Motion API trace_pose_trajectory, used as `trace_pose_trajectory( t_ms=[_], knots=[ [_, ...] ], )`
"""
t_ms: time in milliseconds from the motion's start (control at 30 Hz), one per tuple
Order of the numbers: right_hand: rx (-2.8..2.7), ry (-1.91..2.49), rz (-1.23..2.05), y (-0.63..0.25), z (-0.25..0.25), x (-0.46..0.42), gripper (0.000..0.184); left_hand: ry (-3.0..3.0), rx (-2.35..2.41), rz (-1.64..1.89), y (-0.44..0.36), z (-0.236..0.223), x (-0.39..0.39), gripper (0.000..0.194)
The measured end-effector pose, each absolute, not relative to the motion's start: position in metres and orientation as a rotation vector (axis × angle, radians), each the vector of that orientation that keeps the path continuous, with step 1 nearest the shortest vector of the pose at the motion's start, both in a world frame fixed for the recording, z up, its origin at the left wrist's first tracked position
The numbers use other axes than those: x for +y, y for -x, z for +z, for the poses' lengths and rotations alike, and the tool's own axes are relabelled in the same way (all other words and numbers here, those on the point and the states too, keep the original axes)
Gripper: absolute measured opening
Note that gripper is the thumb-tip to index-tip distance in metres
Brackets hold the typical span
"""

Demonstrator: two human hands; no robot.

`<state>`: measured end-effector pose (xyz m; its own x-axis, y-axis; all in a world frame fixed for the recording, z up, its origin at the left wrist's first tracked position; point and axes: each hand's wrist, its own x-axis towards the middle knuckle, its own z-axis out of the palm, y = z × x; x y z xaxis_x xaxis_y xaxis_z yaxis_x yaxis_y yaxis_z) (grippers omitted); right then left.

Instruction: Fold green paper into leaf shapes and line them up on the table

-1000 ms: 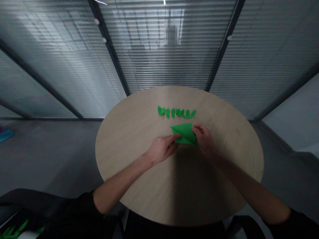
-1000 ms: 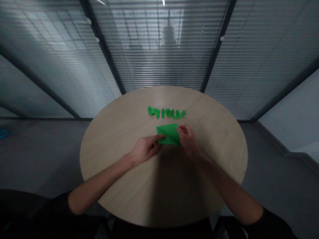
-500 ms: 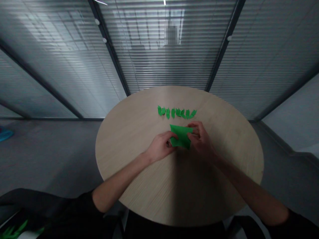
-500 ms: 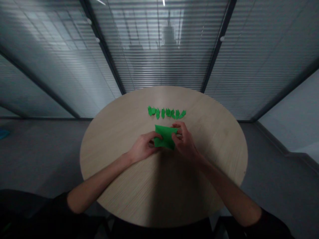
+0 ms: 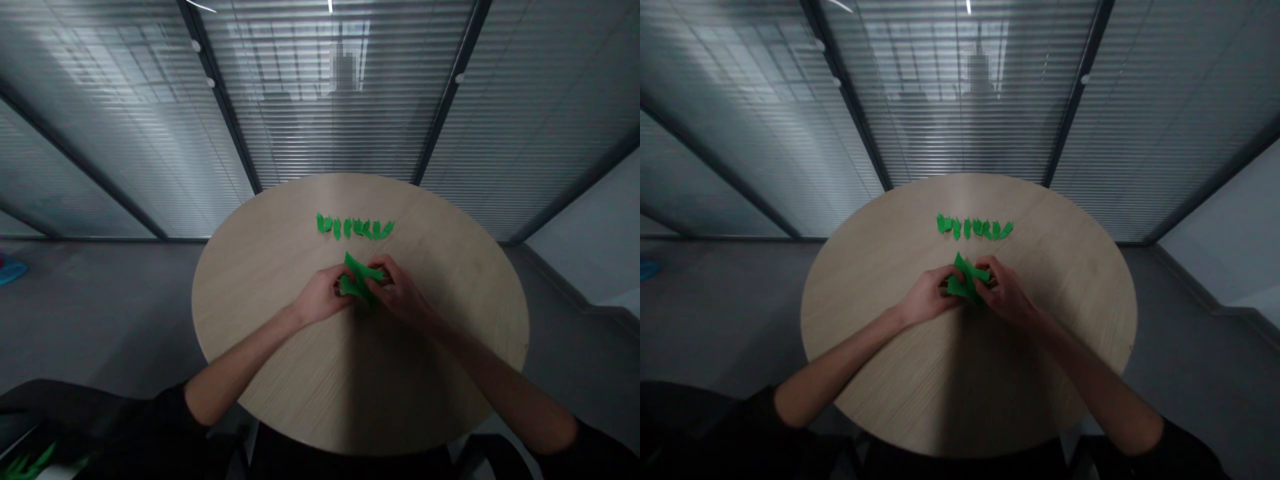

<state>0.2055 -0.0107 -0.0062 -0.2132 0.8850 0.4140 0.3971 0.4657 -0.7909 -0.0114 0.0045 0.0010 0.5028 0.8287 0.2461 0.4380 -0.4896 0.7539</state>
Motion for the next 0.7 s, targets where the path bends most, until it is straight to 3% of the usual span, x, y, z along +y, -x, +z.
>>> trace_pose_trajectory(
  t_ms=[200,300,700],
  knots=[
    [-1.721,1.171,0.556,-0.208,-0.016,-0.005,0.020,-2.241,1.042,0.780,0.013,-0.003,0.007,0.028],
    [-1.681,1.217,0.615,-0.207,-0.015,-0.003,0.013,-2.241,1.015,0.823,0.014,-0.006,0.009,0.027],
    [-1.626,1.180,0.803,-0.218,-0.008,-0.001,0.026,-2.037,1.106,1.029,0.015,-0.003,0.013,0.013]
  ],
)
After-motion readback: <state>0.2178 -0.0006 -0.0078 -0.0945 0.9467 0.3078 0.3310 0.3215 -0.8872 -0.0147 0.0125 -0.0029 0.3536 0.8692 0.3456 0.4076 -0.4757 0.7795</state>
